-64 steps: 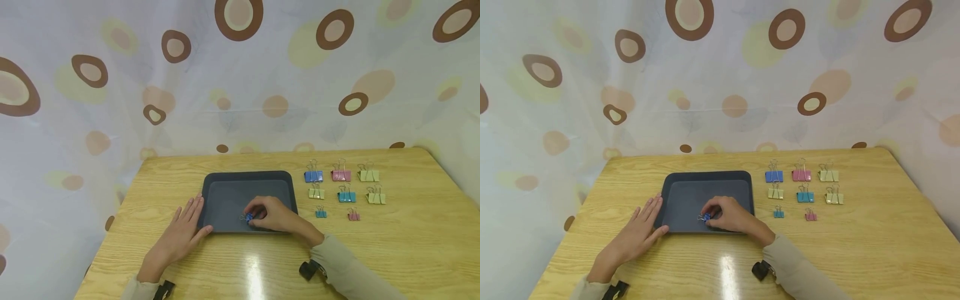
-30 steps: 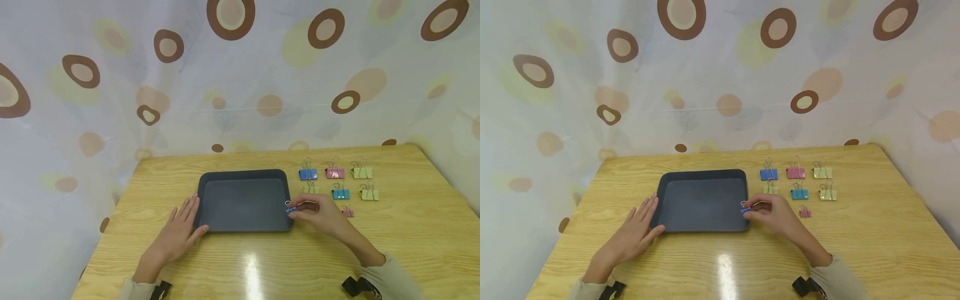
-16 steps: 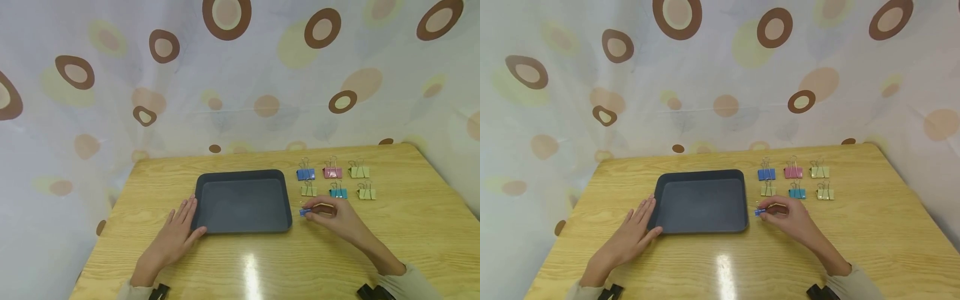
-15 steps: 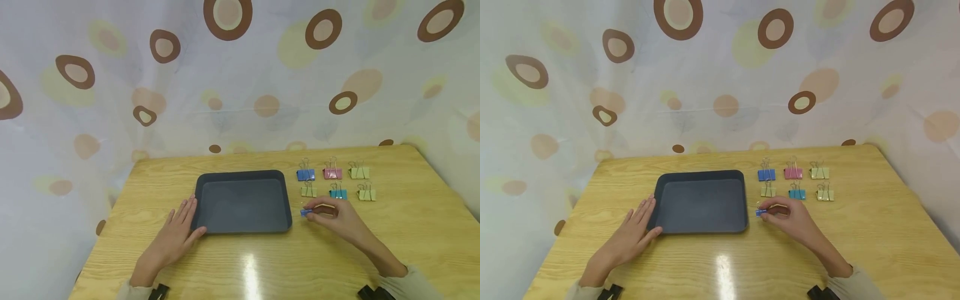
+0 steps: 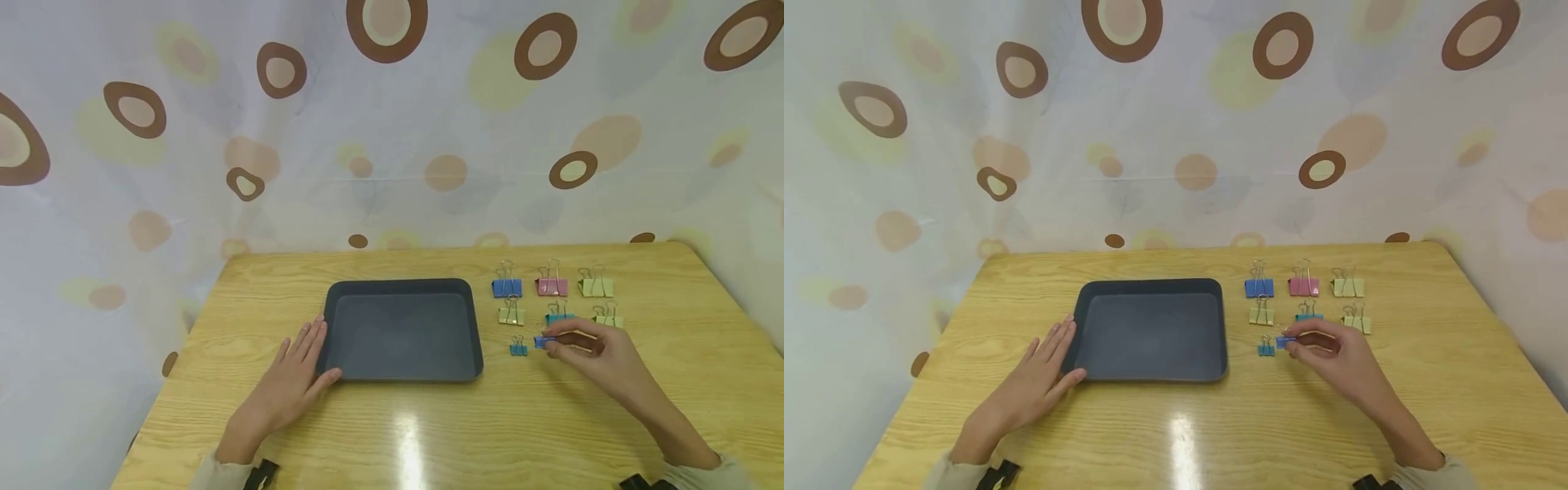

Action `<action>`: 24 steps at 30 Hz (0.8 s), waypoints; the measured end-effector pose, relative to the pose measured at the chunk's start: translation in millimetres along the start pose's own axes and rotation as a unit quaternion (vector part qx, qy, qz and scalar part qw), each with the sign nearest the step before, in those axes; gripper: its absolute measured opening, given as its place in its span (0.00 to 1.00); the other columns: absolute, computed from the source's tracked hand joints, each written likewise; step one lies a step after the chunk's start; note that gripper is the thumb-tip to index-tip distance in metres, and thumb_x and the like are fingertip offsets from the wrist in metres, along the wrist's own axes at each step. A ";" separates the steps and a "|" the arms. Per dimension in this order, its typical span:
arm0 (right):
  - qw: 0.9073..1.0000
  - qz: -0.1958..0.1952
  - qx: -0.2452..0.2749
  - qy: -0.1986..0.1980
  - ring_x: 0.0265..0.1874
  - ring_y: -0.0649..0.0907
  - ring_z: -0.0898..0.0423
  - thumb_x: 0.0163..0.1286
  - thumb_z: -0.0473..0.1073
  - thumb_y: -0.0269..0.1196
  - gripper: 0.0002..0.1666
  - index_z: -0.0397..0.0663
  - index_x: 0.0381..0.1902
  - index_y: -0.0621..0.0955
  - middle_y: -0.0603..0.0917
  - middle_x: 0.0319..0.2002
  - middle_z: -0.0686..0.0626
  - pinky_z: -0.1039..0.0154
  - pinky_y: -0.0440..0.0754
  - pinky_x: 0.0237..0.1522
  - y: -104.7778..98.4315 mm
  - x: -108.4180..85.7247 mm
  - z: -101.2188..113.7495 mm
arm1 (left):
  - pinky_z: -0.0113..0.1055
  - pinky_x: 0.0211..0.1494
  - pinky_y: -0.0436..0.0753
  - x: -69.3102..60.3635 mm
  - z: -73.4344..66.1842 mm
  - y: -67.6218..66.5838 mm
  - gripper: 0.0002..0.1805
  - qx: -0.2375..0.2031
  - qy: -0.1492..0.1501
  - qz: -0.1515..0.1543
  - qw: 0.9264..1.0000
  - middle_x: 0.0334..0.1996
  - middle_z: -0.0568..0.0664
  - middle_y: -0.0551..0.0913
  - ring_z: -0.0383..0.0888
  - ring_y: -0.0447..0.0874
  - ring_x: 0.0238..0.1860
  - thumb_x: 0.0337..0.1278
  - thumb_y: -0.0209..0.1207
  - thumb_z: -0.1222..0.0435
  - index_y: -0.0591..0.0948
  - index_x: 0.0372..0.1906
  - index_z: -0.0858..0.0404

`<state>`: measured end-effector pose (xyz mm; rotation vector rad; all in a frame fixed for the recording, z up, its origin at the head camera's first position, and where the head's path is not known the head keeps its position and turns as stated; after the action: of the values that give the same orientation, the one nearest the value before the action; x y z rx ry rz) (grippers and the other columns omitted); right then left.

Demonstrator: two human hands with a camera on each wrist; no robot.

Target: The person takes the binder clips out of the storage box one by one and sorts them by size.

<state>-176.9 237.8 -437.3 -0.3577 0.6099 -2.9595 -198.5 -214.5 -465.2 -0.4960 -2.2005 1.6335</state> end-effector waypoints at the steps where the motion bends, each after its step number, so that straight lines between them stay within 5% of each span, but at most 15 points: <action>1: 1.000 -0.003 -0.008 -0.002 0.42 0.90 0.58 0.72 0.34 0.67 0.10 0.36 0.49 0.85 0.89 0.43 0.51 0.60 0.89 0.41 -2.0 -0.3 -0.4 | 0.66 0.77 0.50 0.1 0.0 -0.4 0.44 0.000 0.000 0.000 1.000 0.83 0.59 0.44 0.61 0.45 0.81 0.80 0.47 0.45 0.48 0.82 0.70; 13: 1.000 -0.017 -0.025 -0.001 0.46 0.86 0.66 0.71 0.31 0.67 0.11 0.32 0.50 0.84 0.88 0.46 0.55 0.72 0.85 0.46 -25.8 -12.2 -24.0 | 0.66 0.77 0.50 -2.7 2.2 0.5 0.45 -0.003 -0.008 0.000 1.000 0.83 0.59 0.44 0.61 0.45 0.81 0.79 0.47 0.44 0.48 0.82 0.70; 24: 0.995 -0.056 -0.078 0.032 0.45 0.84 0.74 0.71 0.33 0.67 0.11 0.35 0.50 0.86 0.89 0.45 0.62 0.78 0.81 0.43 -68.7 -35.4 -58.8 | 0.66 0.77 0.50 -0.8 -0.4 0.2 0.44 -0.003 0.000 -0.007 1.000 0.83 0.58 0.44 0.61 0.45 0.81 0.79 0.47 0.44 0.49 0.82 0.69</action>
<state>-160.6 327.8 -469.6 -0.3205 0.8586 -3.0492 -197.6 -214.4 -465.4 -0.4810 -2.2047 1.6216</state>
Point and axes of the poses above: each hand's wrist, its own x-axis towards the middle knuckle, its own y-axis out of the palm, z = x × y, the point moved 6 cm from there along x, towards the middle knuckle
